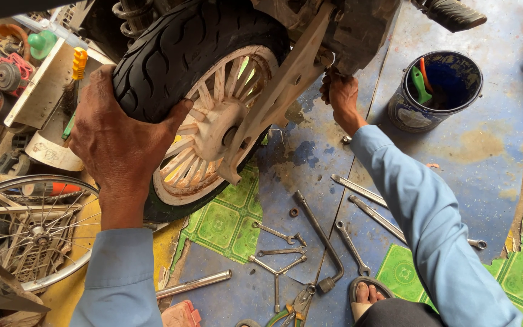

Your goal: The person is repairing a motorcycle wheel by tightening bolts and nuts using various wrenches. They adjust the wheel and use different tools to secure the components.

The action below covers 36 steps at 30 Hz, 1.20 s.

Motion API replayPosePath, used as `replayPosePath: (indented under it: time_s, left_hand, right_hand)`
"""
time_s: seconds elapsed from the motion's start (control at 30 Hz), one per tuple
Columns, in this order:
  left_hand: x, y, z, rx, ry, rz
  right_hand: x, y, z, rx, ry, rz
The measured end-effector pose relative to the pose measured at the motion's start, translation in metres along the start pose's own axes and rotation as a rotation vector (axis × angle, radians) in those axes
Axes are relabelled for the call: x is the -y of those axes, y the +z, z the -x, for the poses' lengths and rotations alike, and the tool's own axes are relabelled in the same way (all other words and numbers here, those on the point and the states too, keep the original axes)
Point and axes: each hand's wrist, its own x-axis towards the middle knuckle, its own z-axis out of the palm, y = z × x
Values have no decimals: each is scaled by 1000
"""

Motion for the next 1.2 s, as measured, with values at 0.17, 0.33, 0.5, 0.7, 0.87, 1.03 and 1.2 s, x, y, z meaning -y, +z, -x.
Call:
replayPosePath:
  time_s: [0.17, 0.33, 0.5, 0.7, 0.87, 1.03, 1.2]
  left_hand:
    - [4, 3, 1, -26, 38, -36]
    - [4, 3, 2, -29, 30, -31]
    - [2, 0, 0, -30, 40, -27]
    - [4, 2, 6, -63, 92, -73]
    - [10, 6, 14, -154, 226, -65]
    - [14, 11, 16, -207, 185, -167]
    - [16, 12, 16, -209, 202, -147]
  right_hand:
    - [8, -9, 1, 105, 175, -13]
    - [-4, -46, 8, 153, 62, 389]
    - [-27, -96, 28, 292, -77, 1031]
    - [-62, -131, 60, 344, -76, 1280]
    - [-72, -140, 74, 378, -124, 1469]
    - [-66, -135, 89, 437, -324, 1544]
    - [-91, -78, 161, 825, -599, 1186]
